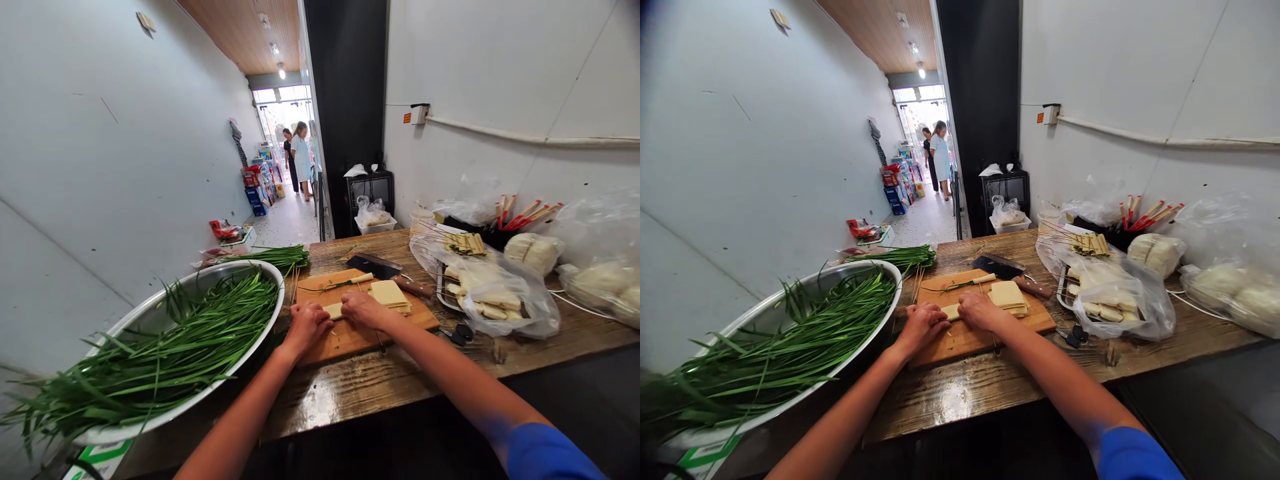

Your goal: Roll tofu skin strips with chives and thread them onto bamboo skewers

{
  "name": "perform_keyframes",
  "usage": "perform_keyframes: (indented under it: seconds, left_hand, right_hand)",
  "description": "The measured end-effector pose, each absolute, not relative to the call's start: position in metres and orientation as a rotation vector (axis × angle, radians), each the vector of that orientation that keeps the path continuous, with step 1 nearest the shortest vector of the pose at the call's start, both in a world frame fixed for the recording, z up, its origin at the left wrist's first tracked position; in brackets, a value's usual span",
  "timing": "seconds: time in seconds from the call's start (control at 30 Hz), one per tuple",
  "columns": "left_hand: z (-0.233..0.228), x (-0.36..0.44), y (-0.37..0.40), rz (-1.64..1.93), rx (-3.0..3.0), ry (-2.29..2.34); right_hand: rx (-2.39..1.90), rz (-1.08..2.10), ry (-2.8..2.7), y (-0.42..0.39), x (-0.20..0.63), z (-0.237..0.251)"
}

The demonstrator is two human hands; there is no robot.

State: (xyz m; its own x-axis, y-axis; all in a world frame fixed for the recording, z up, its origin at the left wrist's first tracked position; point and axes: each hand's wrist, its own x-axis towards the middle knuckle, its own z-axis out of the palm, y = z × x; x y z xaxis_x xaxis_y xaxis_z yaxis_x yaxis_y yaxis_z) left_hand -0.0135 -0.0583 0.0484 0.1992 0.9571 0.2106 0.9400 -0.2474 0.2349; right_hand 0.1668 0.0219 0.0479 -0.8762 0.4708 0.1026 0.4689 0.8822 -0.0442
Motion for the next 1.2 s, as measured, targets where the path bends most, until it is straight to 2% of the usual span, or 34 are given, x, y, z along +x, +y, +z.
perform_keyframes:
  seconds: [0.3, 0.6, 0.73, 1.0, 1.2]
  left_hand:
    - [0.04, -0.01, -0.058, 0.661, 2.261, 2.038]
    - [0.038, -0.009, -0.059, 0.456, 2.652, 1.888]
    - [0.039, -0.013, -0.054, 0.434, 2.572, 1.877]
    - [0.041, -0.013, -0.057, 0.532, 2.44, 1.937]
    - [0.042, -0.014, -0.061, 0.458, 2.656, 1.93]
  right_hand:
    - [-0.745, 0.159, -2.946, 0.03, 0.164, 0.051]
    - [-0.828, 0.193, -2.886, 0.029, 0.164, 0.048]
    - [-0.842, 0.259, -2.853, 0.03, 0.164, 0.05]
    - [-0.712, -0.189, -2.874, 0.013, 0.164, 0.045]
    - [-0.671, -0.227, -2.881, 0.017, 0.165, 0.042]
